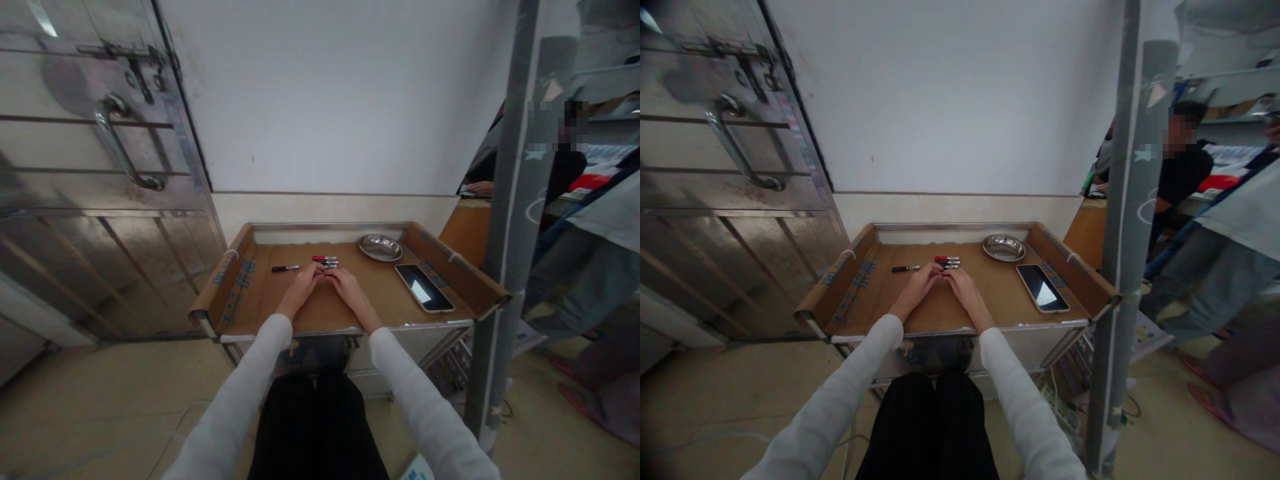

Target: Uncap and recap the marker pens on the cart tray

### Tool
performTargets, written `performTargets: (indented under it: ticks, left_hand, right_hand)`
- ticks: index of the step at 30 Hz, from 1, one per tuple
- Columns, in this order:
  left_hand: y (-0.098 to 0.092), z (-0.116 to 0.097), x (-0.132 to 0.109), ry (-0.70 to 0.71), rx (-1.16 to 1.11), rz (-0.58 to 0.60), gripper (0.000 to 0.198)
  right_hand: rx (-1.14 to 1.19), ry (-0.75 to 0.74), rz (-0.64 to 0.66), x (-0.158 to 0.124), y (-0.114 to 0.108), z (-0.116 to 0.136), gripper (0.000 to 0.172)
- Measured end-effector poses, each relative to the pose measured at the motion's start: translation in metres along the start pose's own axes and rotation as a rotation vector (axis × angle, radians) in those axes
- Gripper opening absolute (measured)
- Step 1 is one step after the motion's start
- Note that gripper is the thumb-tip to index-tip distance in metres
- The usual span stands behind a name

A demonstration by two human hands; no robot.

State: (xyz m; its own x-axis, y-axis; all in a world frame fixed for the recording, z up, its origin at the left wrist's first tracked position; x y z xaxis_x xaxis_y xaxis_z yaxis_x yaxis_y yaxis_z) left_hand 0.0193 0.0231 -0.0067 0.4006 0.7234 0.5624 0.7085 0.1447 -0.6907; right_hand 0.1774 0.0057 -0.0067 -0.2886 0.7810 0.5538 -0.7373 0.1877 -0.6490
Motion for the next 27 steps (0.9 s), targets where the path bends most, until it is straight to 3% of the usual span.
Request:
performTargets:
  ticks: [3, 7, 12, 19, 24, 27]
  left_hand:
    - [0.002, 0.002, 0.002, 0.049, 0.135, -0.022, 0.025]
    - [0.0, -0.001, 0.002, 0.06, 0.268, 0.054, 0.026]
    - [-0.003, -0.006, 0.001, 0.05, 0.292, 0.094, 0.016]
    - [-0.001, -0.004, 0.002, 0.015, 0.271, 0.063, 0.012]
    - [-0.004, -0.003, 0.002, -0.009, 0.291, 0.003, 0.013]
    - [-0.007, -0.002, 0.0, -0.12, 0.434, -0.09, 0.014]
  right_hand:
    - [-0.116, 0.088, -0.048, -0.001, -0.003, 0.0, 0.019]
    - [-0.327, 0.278, -0.156, -0.005, -0.008, -0.001, 0.021]
    - [-0.44, 0.391, -0.134, -0.007, -0.008, -0.006, 0.021]
    - [-0.293, 0.258, -0.068, -0.005, -0.005, -0.002, 0.021]
    - [-0.011, 0.021, 0.023, -0.004, 0.002, 0.004, 0.048]
    - [0.014, 0.016, 0.016, -0.002, 0.004, 0.0, 0.057]
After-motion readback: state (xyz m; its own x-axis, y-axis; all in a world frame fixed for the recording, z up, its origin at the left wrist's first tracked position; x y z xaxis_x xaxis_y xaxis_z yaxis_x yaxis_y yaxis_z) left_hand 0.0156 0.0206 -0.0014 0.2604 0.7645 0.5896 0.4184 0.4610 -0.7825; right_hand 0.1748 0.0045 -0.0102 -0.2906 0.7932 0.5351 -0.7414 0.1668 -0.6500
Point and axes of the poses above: each hand's wrist, its own x-axis towards the middle knuckle, its own y-axis out of the palm, z = x × y, the point moved 1 cm from there along x, towards the middle knuckle, and after that the axes turned 8 degrees about x, right-handed, at the moved point
